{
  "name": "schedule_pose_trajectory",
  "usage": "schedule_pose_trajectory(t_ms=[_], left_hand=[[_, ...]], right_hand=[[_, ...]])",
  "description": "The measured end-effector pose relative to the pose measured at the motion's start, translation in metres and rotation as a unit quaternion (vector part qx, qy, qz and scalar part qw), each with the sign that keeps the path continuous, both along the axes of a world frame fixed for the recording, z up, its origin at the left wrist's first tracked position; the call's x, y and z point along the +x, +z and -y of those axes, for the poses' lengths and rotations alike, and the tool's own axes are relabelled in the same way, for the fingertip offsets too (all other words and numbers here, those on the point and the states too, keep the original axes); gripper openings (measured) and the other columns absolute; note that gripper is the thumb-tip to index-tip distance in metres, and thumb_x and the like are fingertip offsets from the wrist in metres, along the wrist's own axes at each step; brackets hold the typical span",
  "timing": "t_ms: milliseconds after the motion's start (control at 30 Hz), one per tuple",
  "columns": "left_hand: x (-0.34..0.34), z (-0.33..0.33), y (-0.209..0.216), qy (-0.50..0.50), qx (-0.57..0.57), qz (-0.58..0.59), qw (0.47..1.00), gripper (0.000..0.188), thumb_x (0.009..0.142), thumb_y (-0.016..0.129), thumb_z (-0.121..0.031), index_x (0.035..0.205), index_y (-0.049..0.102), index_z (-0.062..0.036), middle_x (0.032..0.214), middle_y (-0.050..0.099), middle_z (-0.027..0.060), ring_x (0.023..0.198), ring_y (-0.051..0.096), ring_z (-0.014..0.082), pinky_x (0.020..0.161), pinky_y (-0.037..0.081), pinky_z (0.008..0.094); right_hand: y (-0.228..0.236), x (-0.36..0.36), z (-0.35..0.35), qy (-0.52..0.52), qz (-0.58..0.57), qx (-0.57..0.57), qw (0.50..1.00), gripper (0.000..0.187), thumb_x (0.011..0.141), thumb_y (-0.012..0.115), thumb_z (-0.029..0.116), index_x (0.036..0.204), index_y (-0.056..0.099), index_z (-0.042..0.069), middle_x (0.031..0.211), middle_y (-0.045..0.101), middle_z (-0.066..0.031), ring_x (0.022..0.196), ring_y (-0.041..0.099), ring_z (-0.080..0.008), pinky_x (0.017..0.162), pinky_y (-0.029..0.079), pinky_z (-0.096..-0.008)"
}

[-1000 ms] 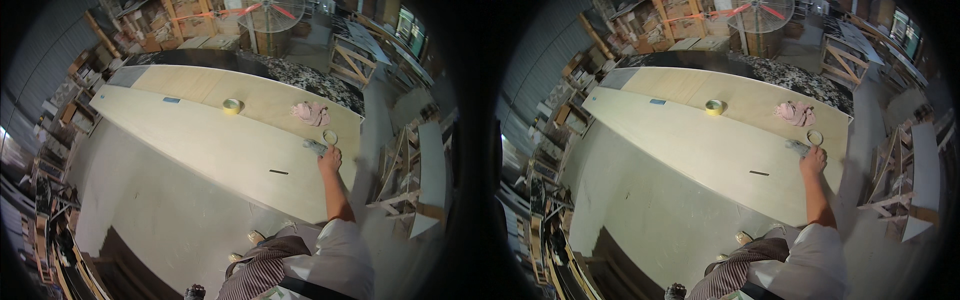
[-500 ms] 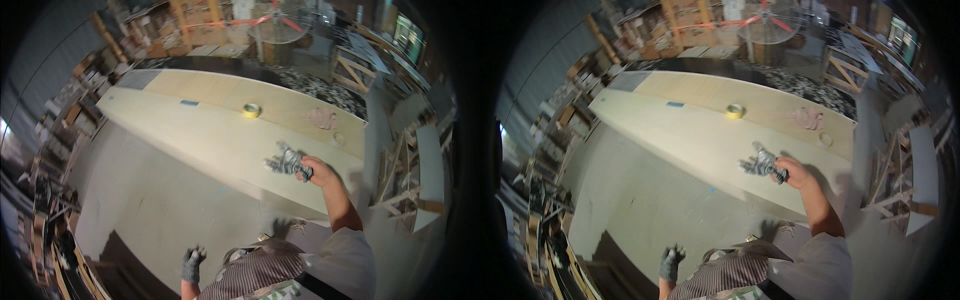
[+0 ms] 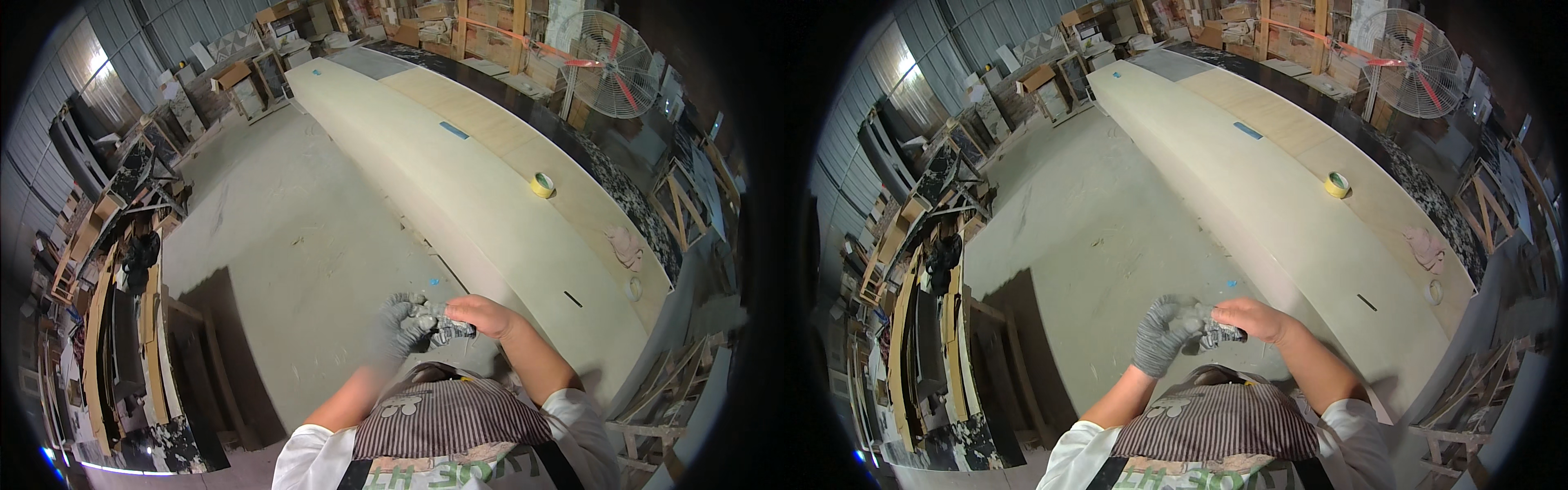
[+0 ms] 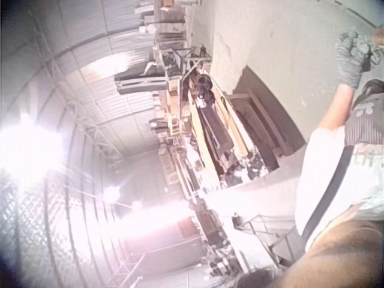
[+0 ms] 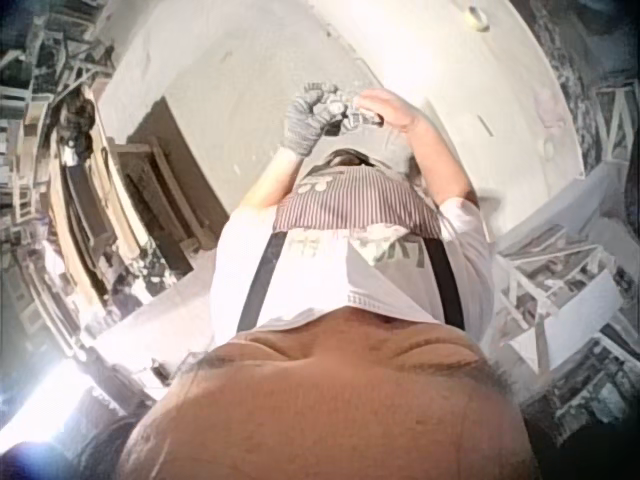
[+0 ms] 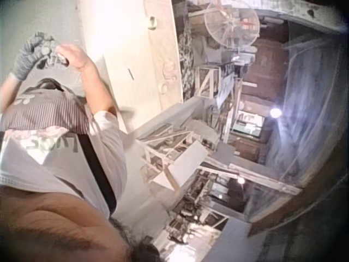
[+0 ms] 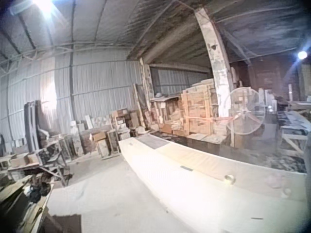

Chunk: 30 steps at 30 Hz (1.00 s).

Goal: The person scrapes and smooths the edges and surface of a large marble slab using a blue plastic scraper and a metal scraper. They move around the slab, applying pressure to remove residue and clean the surface.

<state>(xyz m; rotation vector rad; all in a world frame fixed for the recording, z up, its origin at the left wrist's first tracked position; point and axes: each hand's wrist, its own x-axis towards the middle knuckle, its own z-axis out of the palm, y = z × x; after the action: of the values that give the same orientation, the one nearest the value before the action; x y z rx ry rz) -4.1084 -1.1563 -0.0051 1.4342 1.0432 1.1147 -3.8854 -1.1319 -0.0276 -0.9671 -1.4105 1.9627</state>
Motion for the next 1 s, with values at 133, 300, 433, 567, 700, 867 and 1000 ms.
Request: schedule_pose_trajectory(t_ms=[133, 300, 433, 567, 700, 867, 1000], left_hand=[[-0.035, -0.011, -0.009, 0.038, -0.200, 0.150, 0.968, 0.024, 0.085, 0.072, -0.022, 0.100, 0.069, -0.0034, 0.093, 0.067, 0.0015, 0.089, 0.059, 0.0141, 0.086, 0.046, 0.0298], [-0.030, -0.018, -0.071, 0.190, -0.043, 0.074, 0.978, 0.021, 0.089, 0.068, -0.020, 0.100, 0.066, -0.0022, 0.090, 0.066, 0.0013, 0.088, 0.056, 0.0103, 0.080, 0.045, 0.0245], [-0.015, -0.005, -0.052, 0.001, -0.150, -0.065, 0.986, 0.022, 0.089, 0.069, -0.023, 0.097, 0.065, -0.0027, 0.088, 0.063, 0.0007, 0.083, 0.055, 0.0103, 0.079, 0.045, 0.0252], [-0.002, 0.000, -0.048, -0.064, -0.210, 0.086, 0.972, 0.038, 0.091, 0.064, -0.040, 0.100, 0.067, -0.0036, 0.088, 0.065, 0.0026, 0.082, 0.057, 0.0117, 0.076, 0.046, 0.0269], [-0.014, 0.006, -0.067, -0.049, -0.214, 0.120, 0.968, 0.052, 0.091, 0.058, -0.056, 0.096, 0.067, -0.0042, 0.081, 0.063, 0.0014, 0.076, 0.054, 0.0127, 0.072, 0.045, 0.0291], [0.010, 0.005, -0.053, -0.087, -0.264, 0.050, 0.959, 0.055, 0.090, 0.058, -0.055, 0.099, 0.068, -0.0027, 0.085, 0.067, 0.0057, 0.079, 0.061, 0.0141, 0.071, 0.049, 0.0286], [0.013, 0.011, -0.059, -0.070, -0.261, 0.072, 0.960, 0.044, 0.093, 0.058, -0.045, 0.100, 0.069, -0.0029, 0.084, 0.068, 0.0065, 0.079, 0.061, 0.0152, 0.072, 0.049, 0.0300]], right_hand=[[-0.001, -0.003, 0.004, -0.073, -0.014, -0.094, 0.993, 0.028, 0.098, 0.052, 0.025, 0.090, 0.063, 0.000, 0.079, 0.059, 0.0006, 0.070, 0.052, -0.0070, 0.061, 0.042, -0.0246], [-0.020, -0.007, 0.000, -0.095, -0.051, -0.218, 0.970, 0.027, 0.097, 0.054, 0.025, 0.088, 0.063, 0.002, 0.073, 0.058, -0.0026, 0.059, 0.050, -0.0098, 0.049, 0.038, -0.0265], [-0.022, -0.016, 0.014, -0.179, 0.036, -0.181, 0.966, 0.039, 0.099, 0.047, 0.041, 0.093, 0.061, 0.005, 0.077, 0.059, 0.0005, 0.062, 0.049, -0.0073, 0.051, 0.039, -0.0251], [-0.008, -0.011, 0.016, -0.035, -0.045, -0.138, 0.989, 0.047, 0.099, 0.043, 0.047, 0.105, 0.063, 0.004, 0.084, 0.064, -0.0007, 0.065, 0.050, -0.0068, 0.062, 0.042, -0.0218], [-0.022, -0.022, 0.013, -0.012, 0.130, -0.019, 0.991, 0.041, 0.097, 0.051, 0.040, 0.099, 0.065, 0.001, 0.078, 0.064, -0.0031, 0.070, 0.056, -0.0091, 0.062, 0.043, -0.0233], [-0.013, -0.022, 0.029, -0.018, 0.178, 0.056, 0.982, 0.042, 0.095, 0.057, 0.042, 0.083, 0.062, 0.001, 0.072, 0.064, -0.0044, 0.067, 0.058, -0.0121, 0.062, 0.046, -0.0279], [-0.015, -0.018, 0.029, -0.029, 0.188, 0.042, 0.981, 0.038, 0.094, 0.057, 0.037, 0.083, 0.062, 0.001, 0.071, 0.063, -0.0048, 0.066, 0.058, -0.0116, 0.062, 0.046, -0.0290]])
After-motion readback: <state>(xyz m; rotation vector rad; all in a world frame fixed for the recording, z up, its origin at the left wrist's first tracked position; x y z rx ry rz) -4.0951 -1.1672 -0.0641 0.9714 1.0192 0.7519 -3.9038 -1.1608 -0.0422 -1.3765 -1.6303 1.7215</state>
